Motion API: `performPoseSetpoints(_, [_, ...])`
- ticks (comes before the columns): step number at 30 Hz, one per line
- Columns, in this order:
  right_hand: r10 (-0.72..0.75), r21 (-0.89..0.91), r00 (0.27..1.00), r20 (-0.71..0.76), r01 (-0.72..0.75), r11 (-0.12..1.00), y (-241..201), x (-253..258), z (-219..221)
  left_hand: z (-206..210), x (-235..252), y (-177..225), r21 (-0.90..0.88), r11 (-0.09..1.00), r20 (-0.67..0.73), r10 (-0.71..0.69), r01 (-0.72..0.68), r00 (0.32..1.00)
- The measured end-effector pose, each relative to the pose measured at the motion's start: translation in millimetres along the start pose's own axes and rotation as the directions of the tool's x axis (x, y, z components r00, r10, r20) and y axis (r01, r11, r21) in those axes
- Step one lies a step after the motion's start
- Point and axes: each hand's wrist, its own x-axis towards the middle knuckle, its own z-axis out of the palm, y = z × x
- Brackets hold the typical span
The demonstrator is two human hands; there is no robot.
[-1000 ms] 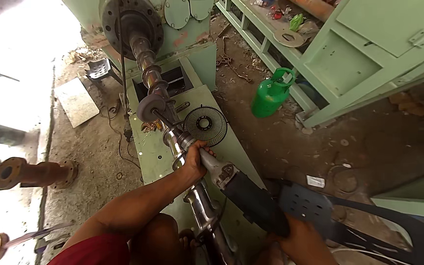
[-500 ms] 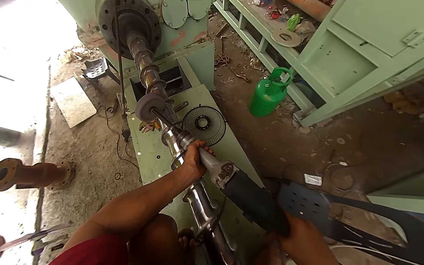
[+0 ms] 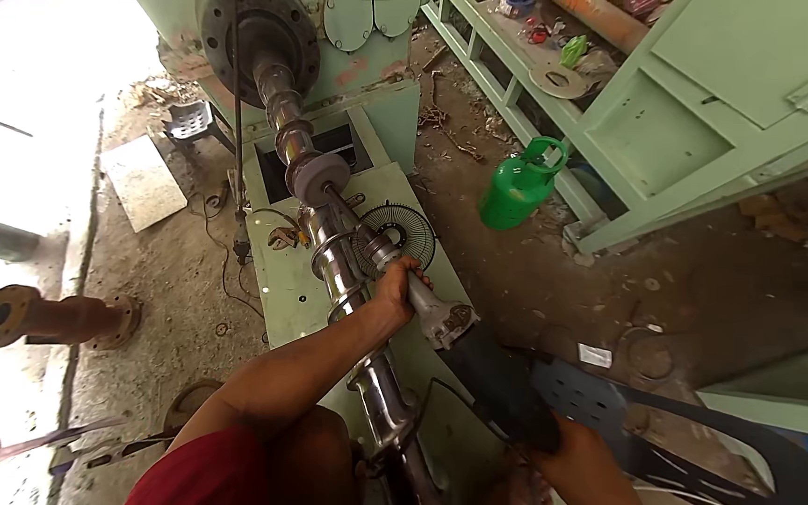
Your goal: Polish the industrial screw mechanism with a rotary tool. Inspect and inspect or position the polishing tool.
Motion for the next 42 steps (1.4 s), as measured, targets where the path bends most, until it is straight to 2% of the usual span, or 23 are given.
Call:
performPoseSetpoints(11, [0.029,0.108,1.000,0.005,-0.030,0.994,15.4,18.1,11.0,14.0,14.9,-7.2,0.102,0.994,-0.074,-0.017,0.024,0.997])
performPoseSetpoints(22, [-0.016,0.001,1.000,-0.022,0.016,1.000,6.6,2.6,6.3,-2.4,-1.8,-2.0,0.015,1.000,-0.018,-0.006,0.006,1.000])
performPoseSetpoints(29, [0.015,-0.054,1.000,0.009,-0.015,0.998,-6.3,-11.1,0.1,-15.0,-13.3,1.1,-0.037,0.999,0.047,0.017,-0.015,0.999])
performPoseSetpoints(42, [0.022,-0.117,1.000,0.014,-0.020,0.993,-22.3,-31.1,-10.7,-28.3,-25.6,3.3,-0.081,0.997,0.080,0.019,-0.013,0.997])
